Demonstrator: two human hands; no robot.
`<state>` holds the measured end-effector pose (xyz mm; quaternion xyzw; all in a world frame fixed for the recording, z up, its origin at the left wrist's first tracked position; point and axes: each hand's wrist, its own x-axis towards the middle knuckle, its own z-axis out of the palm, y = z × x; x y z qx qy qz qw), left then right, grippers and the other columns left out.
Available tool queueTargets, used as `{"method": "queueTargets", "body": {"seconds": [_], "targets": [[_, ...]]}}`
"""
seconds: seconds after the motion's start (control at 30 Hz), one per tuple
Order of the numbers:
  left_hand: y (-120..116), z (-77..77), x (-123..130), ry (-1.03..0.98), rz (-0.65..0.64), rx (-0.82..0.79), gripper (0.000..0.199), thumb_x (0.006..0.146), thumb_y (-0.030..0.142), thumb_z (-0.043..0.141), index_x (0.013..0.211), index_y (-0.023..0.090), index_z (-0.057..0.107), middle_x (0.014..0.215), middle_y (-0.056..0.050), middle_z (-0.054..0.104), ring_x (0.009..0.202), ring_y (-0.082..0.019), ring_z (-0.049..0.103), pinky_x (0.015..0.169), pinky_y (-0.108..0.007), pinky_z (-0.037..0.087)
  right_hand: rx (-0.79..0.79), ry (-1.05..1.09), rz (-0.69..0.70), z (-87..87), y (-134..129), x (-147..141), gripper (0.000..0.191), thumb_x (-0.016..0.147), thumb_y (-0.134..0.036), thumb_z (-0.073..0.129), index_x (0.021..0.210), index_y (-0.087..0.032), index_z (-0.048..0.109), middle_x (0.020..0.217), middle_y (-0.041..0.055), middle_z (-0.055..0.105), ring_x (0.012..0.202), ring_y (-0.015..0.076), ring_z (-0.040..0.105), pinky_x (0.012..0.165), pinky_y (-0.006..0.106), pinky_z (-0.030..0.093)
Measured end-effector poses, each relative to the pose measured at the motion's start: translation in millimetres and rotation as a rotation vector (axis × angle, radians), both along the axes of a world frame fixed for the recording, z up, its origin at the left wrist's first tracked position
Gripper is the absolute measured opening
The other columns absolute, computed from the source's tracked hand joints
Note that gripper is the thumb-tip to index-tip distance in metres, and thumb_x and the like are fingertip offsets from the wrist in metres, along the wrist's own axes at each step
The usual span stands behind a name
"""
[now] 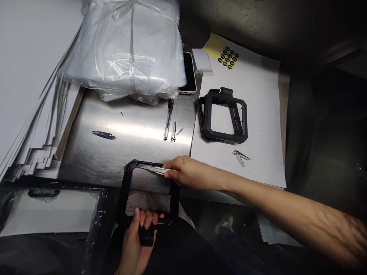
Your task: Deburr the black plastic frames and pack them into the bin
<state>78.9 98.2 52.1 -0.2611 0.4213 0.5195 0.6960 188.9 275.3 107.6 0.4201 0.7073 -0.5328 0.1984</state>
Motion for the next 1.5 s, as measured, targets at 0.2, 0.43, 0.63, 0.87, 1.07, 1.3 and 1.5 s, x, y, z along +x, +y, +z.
{"method": "queueTargets", "body": {"seconds": [0.2,0.43,0.63,0.87,1.07,1.3,1.5], "targets": [[0.1,1.2,-0.5,-0.006,-0.013,0.003,0.037,0.078,0.03,0.043,0.045,0.016,0.048,0.047,0.003,0.04,0.055,-0.011,0.043,0.071,-0.03,0.043,-0.166,0.057,-0.11,-3.5,-2.3,-2.0,0.014,0.078,-0.02,0.042,0.069,-0.013,0.051,0.049,-0.0047,0.042,0.045,0.0063,0.037,0.043,0.018,0.029],[-2.0,-1.9,-0.7,0.008,0.008,-0.011,0.036,0.074,0.035,0.049,0.043,0.017,0.047,0.045,0.004,0.04,0.054,-0.01,0.044,0.08,-0.031,0.041,0.172,0.177,-0.237,-6.2,-5.3,7.0,0.023,0.083,-0.025,0.036,0.1,-0.018,0.05,0.062,-0.0019,0.049,0.052,0.0091,0.044,0.051,0.021,0.035],[-0.6,3.1,0.3,0.013,-0.006,-0.049,0.032,0.071,0.034,0.054,0.044,0.017,0.048,0.047,0.004,0.041,0.057,-0.012,0.046,0.078,-0.033,0.042,1.117,0.002,-0.069,-37.3,-23.7,7.4,0.023,0.08,-0.017,0.041,0.098,-0.016,0.055,0.096,0.0111,0.049,0.087,0.0231,0.039,0.074,0.038,0.028],[0.2,6.5,1.4,0.078,0.021,-0.099,0.031,0.066,0.037,0.058,0.046,0.018,0.045,0.049,0.003,0.041,0.06,-0.015,0.05,0.075,-0.037,0.042,1.09,0.178,0.111,-52.3,-48.0,-44.9,0.013,0.08,-0.016,0.044,0.077,-0.015,0.057,0.078,0.0042,0.053,0.075,0.0179,0.036,0.062,0.032,0.022],[-3.0,2.6,2.1,0.127,0.048,-0.119,0.032,0.063,0.042,0.059,0.048,0.018,0.044,0.05,0.004,0.042,0.061,-0.016,0.052,0.076,-0.04,0.041,1.094,0.242,0.099,-62.8,-49.1,-46.0,0.013,0.08,-0.014,0.042,0.078,-0.014,0.055,0.077,0.0032,0.054,0.075,0.0167,0.036,0.063,0.033,0.021],[-1.4,0.5,2.6,0.066,0.014,-0.042,0.028,0.068,0.034,0.057,0.048,0.017,0.048,0.051,0.003,0.043,0.06,-0.016,0.051,0.069,-0.035,0.044,1.123,0.298,0.038,-66.3,-51.9,-46.5,0.012,0.076,-0.012,0.043,0.078,-0.014,0.054,0.076,0.0031,0.054,0.072,0.0163,0.037,0.063,0.034,0.021],[-2.1,2.2,1.6,0.015,0.003,0.059,0.035,0.076,0.033,0.047,0.046,0.016,0.047,0.049,0.001,0.044,0.061,-0.015,0.05,0.06,-0.028,0.043,1.128,0.346,0.02,-68.3,-51.9,-53.4,0.014,0.075,-0.008,0.041,0.072,-0.012,0.054,0.075,0.0063,0.055,0.069,0.0172,0.04,0.064,0.035,0.025]]}}
